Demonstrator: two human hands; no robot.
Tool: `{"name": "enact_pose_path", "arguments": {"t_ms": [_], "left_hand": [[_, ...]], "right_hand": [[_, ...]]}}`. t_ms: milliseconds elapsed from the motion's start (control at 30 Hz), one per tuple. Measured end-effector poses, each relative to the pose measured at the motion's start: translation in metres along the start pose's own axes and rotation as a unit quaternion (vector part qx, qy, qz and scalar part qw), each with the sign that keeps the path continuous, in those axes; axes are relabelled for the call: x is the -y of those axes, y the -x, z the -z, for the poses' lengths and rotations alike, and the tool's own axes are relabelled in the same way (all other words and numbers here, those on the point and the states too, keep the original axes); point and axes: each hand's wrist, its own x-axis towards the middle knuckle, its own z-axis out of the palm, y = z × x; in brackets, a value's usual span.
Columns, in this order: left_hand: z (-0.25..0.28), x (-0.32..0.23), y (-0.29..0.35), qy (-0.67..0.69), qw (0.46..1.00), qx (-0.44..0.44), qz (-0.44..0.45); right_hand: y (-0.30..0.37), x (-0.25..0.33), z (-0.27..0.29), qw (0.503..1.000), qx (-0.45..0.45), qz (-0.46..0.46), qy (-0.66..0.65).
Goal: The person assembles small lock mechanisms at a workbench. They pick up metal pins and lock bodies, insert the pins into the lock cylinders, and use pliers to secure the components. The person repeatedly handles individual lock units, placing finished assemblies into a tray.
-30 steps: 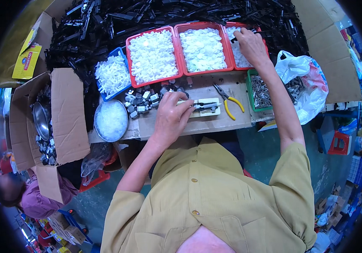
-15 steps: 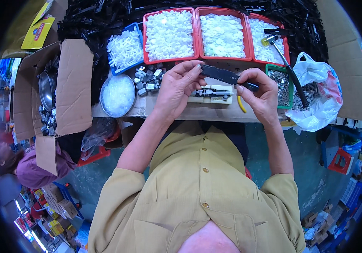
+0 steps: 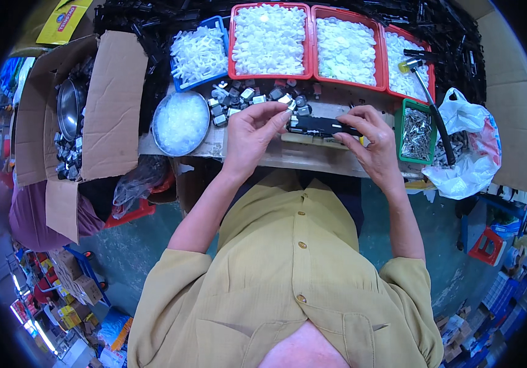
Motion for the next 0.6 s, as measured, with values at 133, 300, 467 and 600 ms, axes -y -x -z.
{"name": "enact_pose_path", "arguments": {"t_ms": [133,300,467,600], "left_hand": [[0.012,0.007,-0.001,-0.080,0.992,-0.032,-0.096],[0.009,0.000,0.003,-0.195,0.974,-0.034,-0.108],[-0.001,-0.002,0.006,-0.310,0.928,-0.024,-0.204],[-0.013,0.000,0.004,-0.401,0.866,0.005,-0.298]], "right_hand": [[0.009,-0.010,-0.013,1.000,0.016,-0.022,0.011],[0.012,-0.016,-0.021,0.998,0.012,-0.002,0.058],[0.013,-0.020,-0.025,0.996,0.018,-0.005,0.089],[0.012,-0.016,-0.022,0.995,0.032,-0.014,0.099]]}}
